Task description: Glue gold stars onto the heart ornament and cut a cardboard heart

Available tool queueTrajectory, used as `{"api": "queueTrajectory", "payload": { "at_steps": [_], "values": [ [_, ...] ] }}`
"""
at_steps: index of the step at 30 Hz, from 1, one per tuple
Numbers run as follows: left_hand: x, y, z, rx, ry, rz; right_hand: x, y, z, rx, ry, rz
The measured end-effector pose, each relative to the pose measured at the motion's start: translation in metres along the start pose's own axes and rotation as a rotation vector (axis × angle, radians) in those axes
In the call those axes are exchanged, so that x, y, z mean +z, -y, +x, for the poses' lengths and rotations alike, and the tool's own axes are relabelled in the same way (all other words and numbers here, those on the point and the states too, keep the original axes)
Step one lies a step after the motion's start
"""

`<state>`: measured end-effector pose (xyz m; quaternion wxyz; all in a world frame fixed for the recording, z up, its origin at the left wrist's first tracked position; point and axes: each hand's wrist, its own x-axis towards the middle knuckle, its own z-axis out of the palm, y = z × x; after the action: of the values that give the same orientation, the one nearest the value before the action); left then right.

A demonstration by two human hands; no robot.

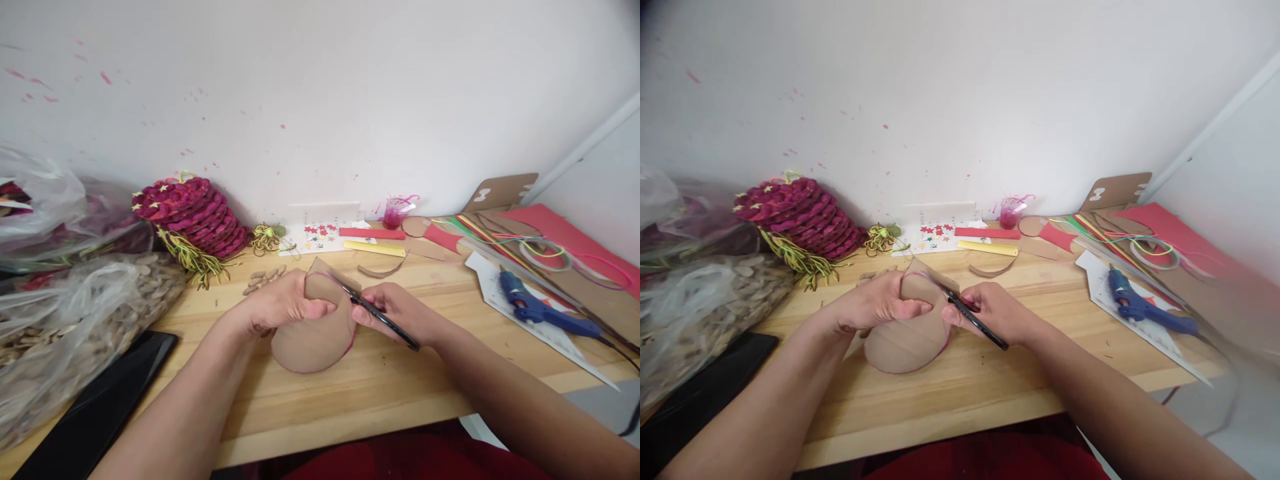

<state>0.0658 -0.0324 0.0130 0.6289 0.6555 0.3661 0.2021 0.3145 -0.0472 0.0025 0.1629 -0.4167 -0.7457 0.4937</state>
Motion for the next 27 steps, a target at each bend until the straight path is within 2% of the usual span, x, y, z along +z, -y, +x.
{"api": "queueTrajectory", "payload": {
  "at_steps": [9, 13, 19, 23, 25, 27],
  "values": [
    [-0.005, -0.005, -0.001, 0.006, -0.017, 0.103, -0.003, 0.004, -0.002, -0.004, 0.019, 0.002],
    [-0.006, -0.008, -0.002, 0.004, 0.012, 0.105, -0.003, 0.004, -0.002, -0.013, 0.028, 0.01],
    [-0.009, -0.005, -0.001, 0.024, 0.081, 0.098, -0.008, 0.006, -0.001, 0.01, 0.022, -0.109],
    [-0.012, -0.005, -0.003, -0.018, 0.103, 0.063, -0.009, 0.006, 0.0, 0.015, 0.019, -0.113],
    [-0.013, -0.006, -0.004, -0.043, 0.053, 0.023, -0.007, 0.005, 0.001, 0.021, -0.016, -0.041],
    [-0.015, -0.006, -0.002, -0.012, -0.102, -0.048, -0.005, 0.002, 0.002, 0.058, -0.089, 0.083]
  ]
}}
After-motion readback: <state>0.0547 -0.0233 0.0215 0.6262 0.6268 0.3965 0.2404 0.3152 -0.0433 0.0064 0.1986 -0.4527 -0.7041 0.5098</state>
